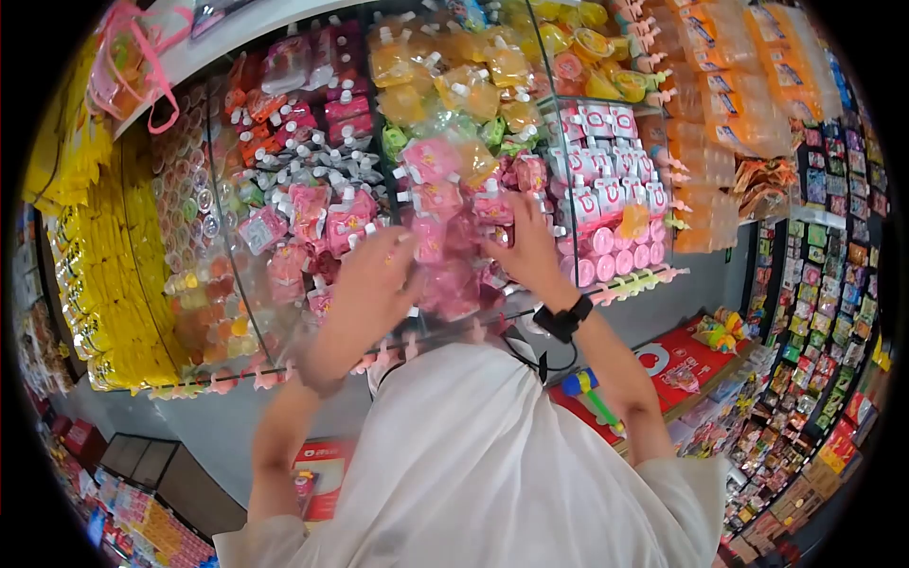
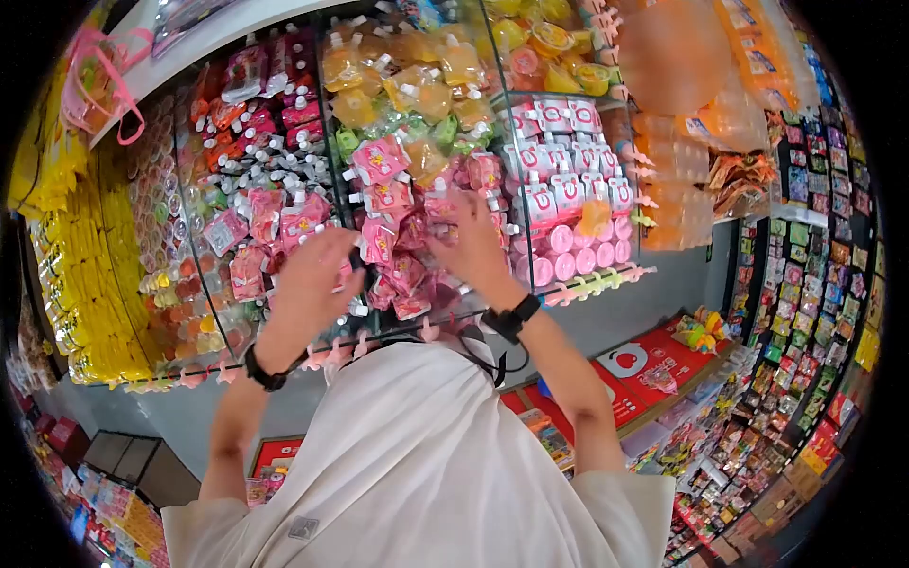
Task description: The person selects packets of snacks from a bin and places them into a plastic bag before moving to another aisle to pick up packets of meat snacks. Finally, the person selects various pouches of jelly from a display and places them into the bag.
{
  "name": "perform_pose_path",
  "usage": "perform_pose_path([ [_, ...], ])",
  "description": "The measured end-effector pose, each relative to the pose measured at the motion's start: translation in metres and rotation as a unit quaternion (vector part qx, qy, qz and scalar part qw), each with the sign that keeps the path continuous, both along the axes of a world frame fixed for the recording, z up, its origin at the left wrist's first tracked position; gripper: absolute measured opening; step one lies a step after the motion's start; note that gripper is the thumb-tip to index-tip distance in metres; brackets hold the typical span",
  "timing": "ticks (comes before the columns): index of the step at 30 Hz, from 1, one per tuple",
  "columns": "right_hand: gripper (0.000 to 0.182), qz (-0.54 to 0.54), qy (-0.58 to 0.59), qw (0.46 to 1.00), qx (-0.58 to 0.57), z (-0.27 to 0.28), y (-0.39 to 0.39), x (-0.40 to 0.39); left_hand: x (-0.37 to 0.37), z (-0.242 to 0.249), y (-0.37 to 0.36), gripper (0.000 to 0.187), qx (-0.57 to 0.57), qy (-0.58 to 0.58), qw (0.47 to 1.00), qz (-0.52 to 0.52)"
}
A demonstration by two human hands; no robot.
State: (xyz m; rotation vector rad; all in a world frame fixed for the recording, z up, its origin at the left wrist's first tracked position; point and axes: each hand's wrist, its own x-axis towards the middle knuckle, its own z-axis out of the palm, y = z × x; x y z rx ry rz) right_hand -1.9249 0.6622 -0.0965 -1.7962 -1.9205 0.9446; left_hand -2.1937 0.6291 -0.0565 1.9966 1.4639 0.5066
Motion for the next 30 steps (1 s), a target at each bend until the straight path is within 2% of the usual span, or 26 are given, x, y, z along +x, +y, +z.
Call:
perform_pose_path([
  [1,0.075,-0.008,0.003,1.0,-0.001,-0.009,0.005,0.006,0.017,0.002,-0.002,0.052,-0.016,0.014,0.998,-0.052],
  [2,0.077,0.023,-0.051,0.998,0.03,-0.022,0.012,0.014,0.03,0.001,-0.002,0.053,-0.031,0.027,0.994,-0.104],
  [3,0.08,0.054,-0.105,0.991,0.061,-0.029,0.015,0.021,0.04,-0.008,-0.004,0.053,-0.03,0.03,0.993,-0.113],
  [4,0.086,0.082,-0.158,0.983,0.034,-0.029,0.015,0.017,0.05,-0.022,-0.007,0.055,0.006,0.04,0.987,-0.153],
  [5,0.086,0.075,-0.156,0.984,0.034,-0.037,0.015,0.015,0.058,-0.035,-0.009,0.057,0.042,0.05,0.98,-0.19],
  [6,0.086,0.096,-0.2,0.973,0.059,-0.051,0.015,0.013,0.063,-0.043,-0.009,0.065,0.021,0.104,0.97,-0.217],
  [7,0.086,0.118,-0.243,0.959,0.083,-0.056,0.015,0.012,0.067,-0.049,-0.008,0.065,0.021,0.107,0.969,-0.221],
  [9,0.082,0.115,-0.242,0.959,0.087,-0.058,0.017,0.015,0.069,-0.057,-0.005,0.075,0.02,0.242,0.951,-0.193],
  [10,0.079,0.129,-0.235,0.96,0.076,-0.057,0.019,0.018,0.068,-0.06,-0.002,0.087,0.039,0.284,0.937,-0.201],
  [11,0.076,0.143,-0.228,0.961,0.064,-0.055,0.02,0.021,0.069,-0.063,0.0,0.087,0.037,0.286,0.936,-0.202],
  [13,0.073,0.161,-0.225,0.959,0.064,-0.051,0.022,0.028,0.075,-0.063,0.007,0.097,-0.029,0.344,0.915,-0.21],
  [15,0.071,0.18,-0.222,0.956,0.063,-0.054,0.024,0.04,0.079,-0.064,0.016,0.101,-0.047,0.352,0.912,-0.206],
  [17,0.068,0.18,-0.162,0.969,0.051,-0.064,0.027,0.053,0.081,-0.065,0.021,0.105,-0.068,0.357,0.909,-0.202],
  [21,0.076,0.166,-0.179,0.97,0.017,-0.046,0.041,0.049,0.08,-0.071,0.027,0.098,-0.002,0.312,0.939,-0.147],
  [23,0.09,0.136,-0.19,0.962,0.144,-0.024,0.057,0.044,0.076,-0.078,0.031,0.096,0.016,0.286,0.95,-0.128],
  [24,0.105,0.109,-0.183,0.97,0.118,-0.038,0.063,0.05,0.074,-0.079,0.033,0.103,0.035,0.239,0.964,-0.111],
  [25,0.105,0.109,-0.183,0.97,0.117,-0.046,0.069,0.054,0.073,-0.08,0.037,0.111,0.054,0.191,0.976,-0.094],
  [27,0.112,0.174,-0.177,0.969,0.001,-0.049,0.08,0.058,0.074,-0.078,0.042,0.111,0.013,0.19,0.978,-0.088],
  [28,0.114,0.193,-0.192,0.962,0.005,-0.045,0.081,0.057,0.075,-0.078,0.044,0.112,-0.028,0.189,0.978,-0.079],
  [30,0.113,0.201,-0.198,0.959,-0.031,-0.032,0.086,0.054,0.076,-0.084,0.048,0.113,-0.024,0.2,0.976,-0.082],
])
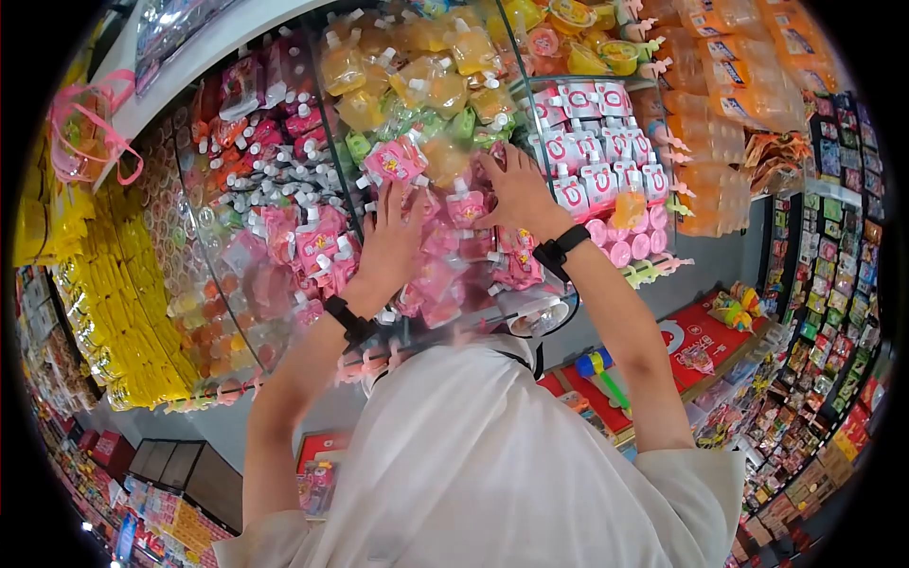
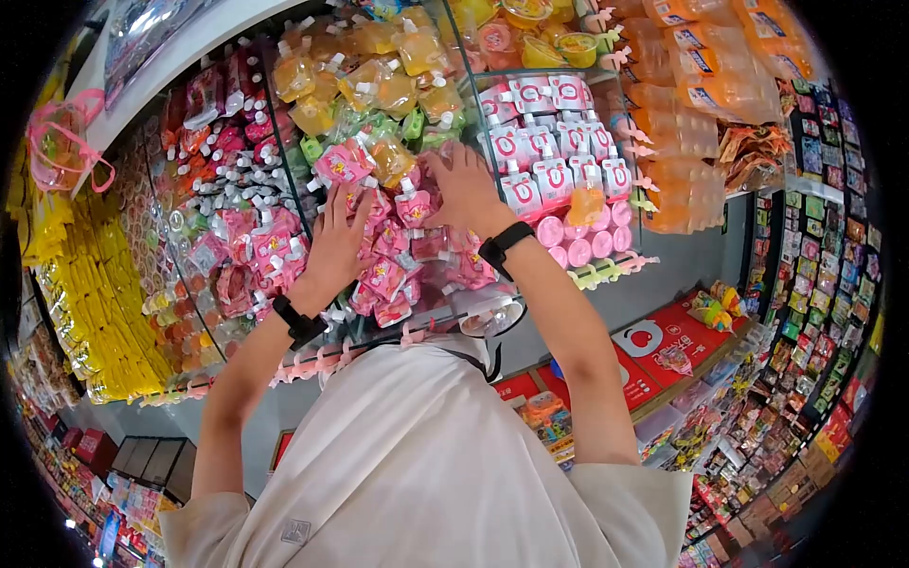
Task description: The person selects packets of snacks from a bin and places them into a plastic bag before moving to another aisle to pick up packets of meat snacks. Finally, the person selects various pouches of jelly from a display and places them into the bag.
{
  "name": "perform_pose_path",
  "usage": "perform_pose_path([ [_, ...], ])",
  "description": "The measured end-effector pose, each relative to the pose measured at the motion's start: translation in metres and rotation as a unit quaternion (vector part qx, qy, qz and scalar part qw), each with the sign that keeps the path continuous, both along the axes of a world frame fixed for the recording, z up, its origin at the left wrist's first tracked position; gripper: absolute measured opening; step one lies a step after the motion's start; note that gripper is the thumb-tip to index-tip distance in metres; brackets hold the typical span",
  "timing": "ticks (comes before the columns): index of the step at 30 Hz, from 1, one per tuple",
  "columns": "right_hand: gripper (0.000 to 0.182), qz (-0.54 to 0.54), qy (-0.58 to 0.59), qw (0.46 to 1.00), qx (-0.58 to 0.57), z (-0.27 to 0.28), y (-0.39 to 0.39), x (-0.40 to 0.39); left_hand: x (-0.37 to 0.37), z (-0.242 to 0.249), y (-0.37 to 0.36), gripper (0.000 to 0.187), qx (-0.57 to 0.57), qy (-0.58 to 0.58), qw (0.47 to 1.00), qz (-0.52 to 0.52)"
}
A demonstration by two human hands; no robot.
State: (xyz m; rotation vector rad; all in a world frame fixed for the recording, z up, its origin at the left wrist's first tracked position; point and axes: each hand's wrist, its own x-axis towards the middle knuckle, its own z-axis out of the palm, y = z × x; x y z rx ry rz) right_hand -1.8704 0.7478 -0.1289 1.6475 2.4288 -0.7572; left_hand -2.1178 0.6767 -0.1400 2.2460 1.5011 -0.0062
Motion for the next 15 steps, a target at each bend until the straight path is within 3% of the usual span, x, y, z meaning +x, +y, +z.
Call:
perform_pose_path([
  [4,0.114,-0.011,-0.005,0.997,-0.07,-0.005,0.004,-0.001,0.006,-0.008,0.007,0.119,0.031,0.065,0.997,-0.017],
  [9,0.123,-0.028,-0.054,0.996,-0.063,-0.018,-0.004,-0.009,0.007,-0.008,0.022,0.121,0.024,0.083,0.996,-0.008],
  [15,0.112,-0.06,-0.041,0.996,-0.049,-0.009,-0.006,-0.013,0.008,-0.006,0.03,0.126,-0.018,0.113,0.993,-0.018],
])
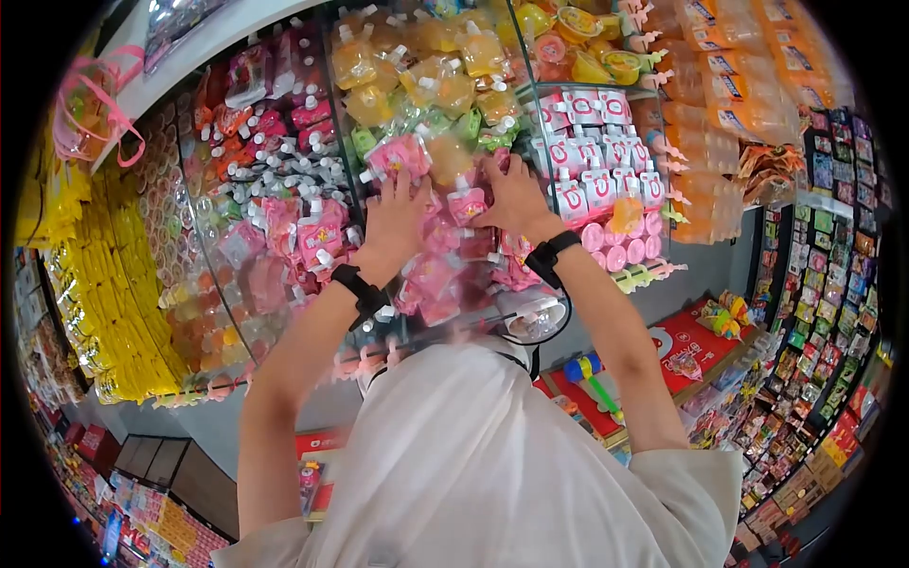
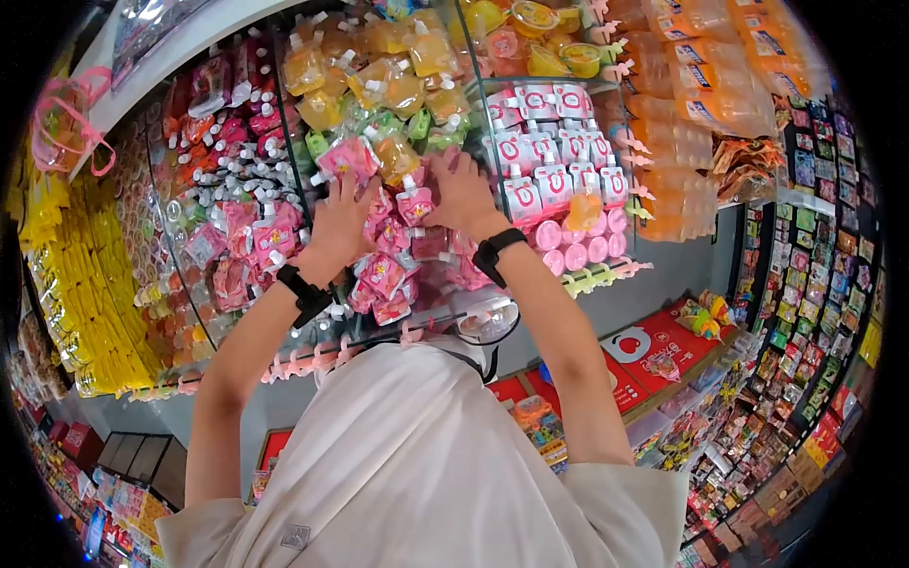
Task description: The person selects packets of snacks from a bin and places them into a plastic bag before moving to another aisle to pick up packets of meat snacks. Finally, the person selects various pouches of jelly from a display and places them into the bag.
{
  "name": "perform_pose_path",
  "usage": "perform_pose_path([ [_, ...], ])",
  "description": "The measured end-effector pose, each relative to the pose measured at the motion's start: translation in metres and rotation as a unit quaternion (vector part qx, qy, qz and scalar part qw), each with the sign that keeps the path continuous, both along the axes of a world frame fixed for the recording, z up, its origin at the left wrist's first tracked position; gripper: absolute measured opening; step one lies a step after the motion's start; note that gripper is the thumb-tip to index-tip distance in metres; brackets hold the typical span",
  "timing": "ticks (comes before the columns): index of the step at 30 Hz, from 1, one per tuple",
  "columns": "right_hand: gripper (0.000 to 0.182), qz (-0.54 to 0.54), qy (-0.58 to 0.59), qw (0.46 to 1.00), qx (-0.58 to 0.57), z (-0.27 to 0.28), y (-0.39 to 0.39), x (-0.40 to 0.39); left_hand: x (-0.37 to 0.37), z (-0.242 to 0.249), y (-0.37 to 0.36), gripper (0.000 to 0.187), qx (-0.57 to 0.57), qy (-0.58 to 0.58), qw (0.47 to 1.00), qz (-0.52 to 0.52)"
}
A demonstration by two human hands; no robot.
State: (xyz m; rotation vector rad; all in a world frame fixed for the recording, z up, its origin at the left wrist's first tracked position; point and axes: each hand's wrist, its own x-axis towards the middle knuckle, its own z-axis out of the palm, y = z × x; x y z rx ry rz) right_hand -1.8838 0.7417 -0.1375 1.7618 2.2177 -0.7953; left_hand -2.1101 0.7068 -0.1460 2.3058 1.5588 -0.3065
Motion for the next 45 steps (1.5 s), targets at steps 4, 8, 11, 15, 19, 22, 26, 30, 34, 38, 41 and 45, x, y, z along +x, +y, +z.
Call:
perform_pose_path([
  [4,0.106,0.004,-0.022,1.0,0.014,0.002,-0.003,-0.005,-0.001,-0.01,-0.015,0.128,-0.029,-0.047,0.998,0.007],
  [8,0.118,0.013,-0.019,1.0,-0.012,-0.012,0.008,-0.004,-0.001,-0.038,-0.032,0.129,0.094,-0.012,0.995,-0.027],
  [11,0.121,0.002,-0.02,0.999,-0.032,-0.013,0.005,-0.001,0.009,-0.019,-0.017,0.122,-0.02,0.018,0.999,-0.031],
  [15,0.119,-0.009,-0.026,0.999,-0.019,-0.013,0.003,-0.004,0.012,-0.008,-0.004,0.112,-0.086,0.014,0.996,-0.036],
  [19,0.117,-0.022,-0.04,0.999,0.004,-0.012,-0.009,-0.009,0.021,-0.015,-0.005,0.098,-0.082,0.042,0.995,-0.027],
  [22,0.114,-0.026,-0.036,0.999,0.021,-0.016,-0.009,-0.01,0.02,-0.019,-0.006,0.093,-0.062,0.039,0.997,-0.024],
  [26,0.112,-0.033,-0.005,0.999,-0.02,-0.012,0.004,-0.009,0.018,-0.021,-0.007,0.088,-0.063,0.02,0.997,-0.029],
  [30,0.111,-0.031,-0.021,0.998,-0.051,-0.01,0.006,-0.01,0.016,-0.02,-0.003,0.085,-0.074,0.001,0.997,-0.025],
  [34,0.109,-0.05,-0.028,0.998,-0.04,-0.011,0.001,-0.013,0.015,-0.02,-0.002,0.084,-0.064,-0.024,0.997,-0.021],
  [38,0.11,-0.058,-0.043,0.997,-0.03,-0.013,-0.001,-0.015,0.016,-0.023,-0.006,0.083,-0.039,-0.007,0.999,-0.032],
  [41,0.111,-0.05,-0.02,0.997,-0.051,-0.01,0.007,-0.013,0.025,-0.021,-0.003,0.077,-0.091,0.041,0.995,-0.026],
  [45,0.114,-0.047,-0.004,0.997,-0.059,-0.027,0.007,-0.012,0.026,-0.022,-0.006,0.079,-0.062,0.038,0.997,-0.025],
])
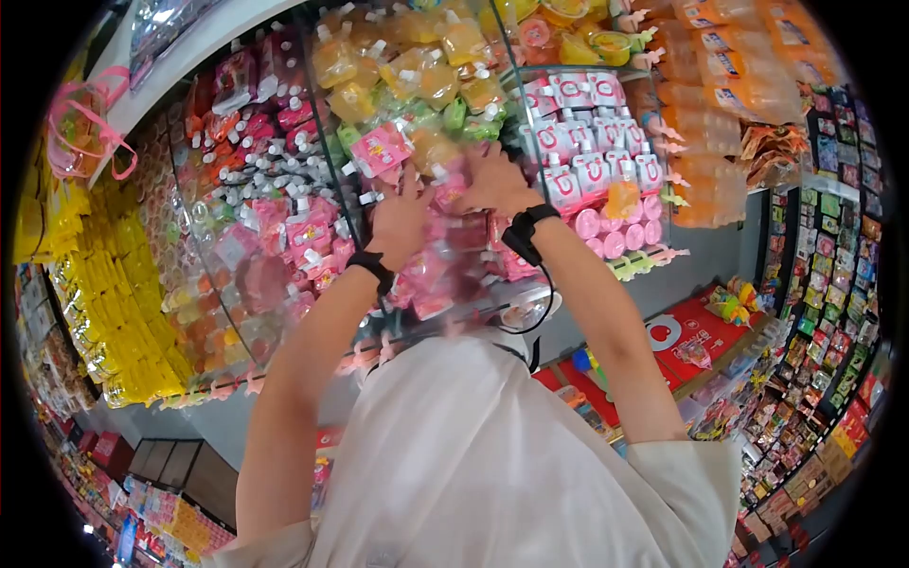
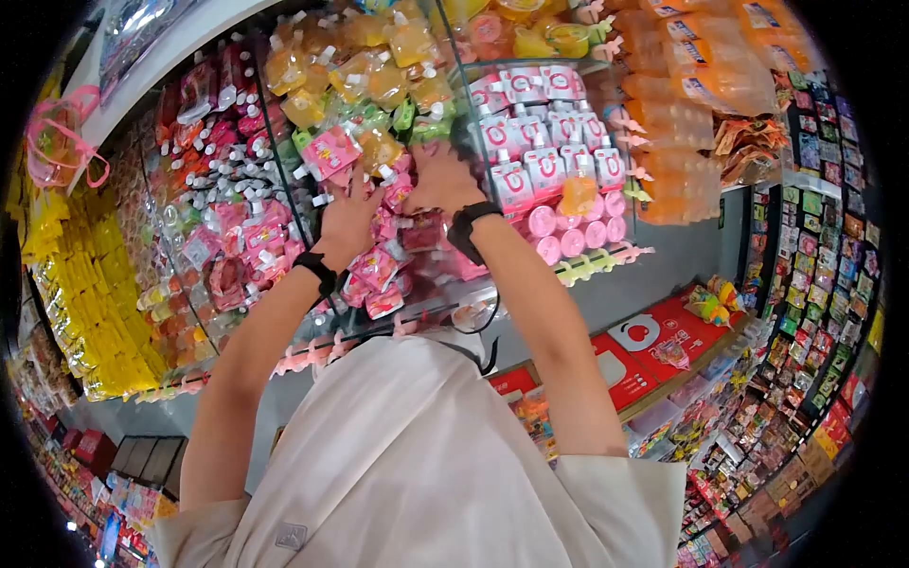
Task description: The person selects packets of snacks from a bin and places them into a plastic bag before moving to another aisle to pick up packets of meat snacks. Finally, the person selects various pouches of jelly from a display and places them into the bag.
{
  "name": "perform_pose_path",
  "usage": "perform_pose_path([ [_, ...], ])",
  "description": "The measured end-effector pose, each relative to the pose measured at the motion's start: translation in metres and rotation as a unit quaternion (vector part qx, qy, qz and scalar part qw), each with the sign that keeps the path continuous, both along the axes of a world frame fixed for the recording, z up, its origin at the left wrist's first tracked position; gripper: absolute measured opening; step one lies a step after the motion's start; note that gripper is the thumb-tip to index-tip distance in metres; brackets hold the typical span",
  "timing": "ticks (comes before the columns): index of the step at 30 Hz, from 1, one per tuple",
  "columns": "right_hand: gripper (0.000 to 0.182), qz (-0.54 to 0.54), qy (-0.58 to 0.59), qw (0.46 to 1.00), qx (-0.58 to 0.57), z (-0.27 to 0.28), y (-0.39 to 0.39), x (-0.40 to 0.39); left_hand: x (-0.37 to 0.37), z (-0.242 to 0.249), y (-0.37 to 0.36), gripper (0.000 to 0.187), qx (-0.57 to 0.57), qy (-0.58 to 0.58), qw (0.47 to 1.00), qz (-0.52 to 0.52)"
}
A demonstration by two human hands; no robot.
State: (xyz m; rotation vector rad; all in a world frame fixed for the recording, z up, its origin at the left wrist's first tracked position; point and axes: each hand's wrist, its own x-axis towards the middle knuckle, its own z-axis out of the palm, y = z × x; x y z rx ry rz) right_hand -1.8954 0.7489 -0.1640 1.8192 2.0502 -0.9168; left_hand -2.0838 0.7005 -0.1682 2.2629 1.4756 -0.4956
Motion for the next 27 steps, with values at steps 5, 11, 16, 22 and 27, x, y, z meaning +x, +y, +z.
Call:
perform_pose_path([
  [5,0.102,-0.029,0.063,0.997,0.032,0.01,-0.006,0.007,-0.005,0.009,0.004,0.075,-0.012,-0.079,0.996,0.034],
  [11,0.084,-0.059,0.074,0.992,0.083,0.025,-0.019,0.01,-0.014,0.019,0.003,0.071,0.014,-0.111,0.994,0.017],
  [16,0.071,-0.103,0.116,0.983,0.094,0.036,-0.026,0.014,-0.02,0.026,0.003,0.069,0.01,-0.144,0.989,0.028],
  [22,0.065,-0.122,0.19,0.963,0.144,0.042,-0.037,0.023,-0.024,0.056,0.013,0.064,-0.079,-0.165,0.978,0.096],
  [27,0.063,-0.179,0.304,0.921,0.166,0.037,-0.054,0.035,-0.041,0.069,0.017,0.058,-0.191,-0.257,0.927,0.194],
])
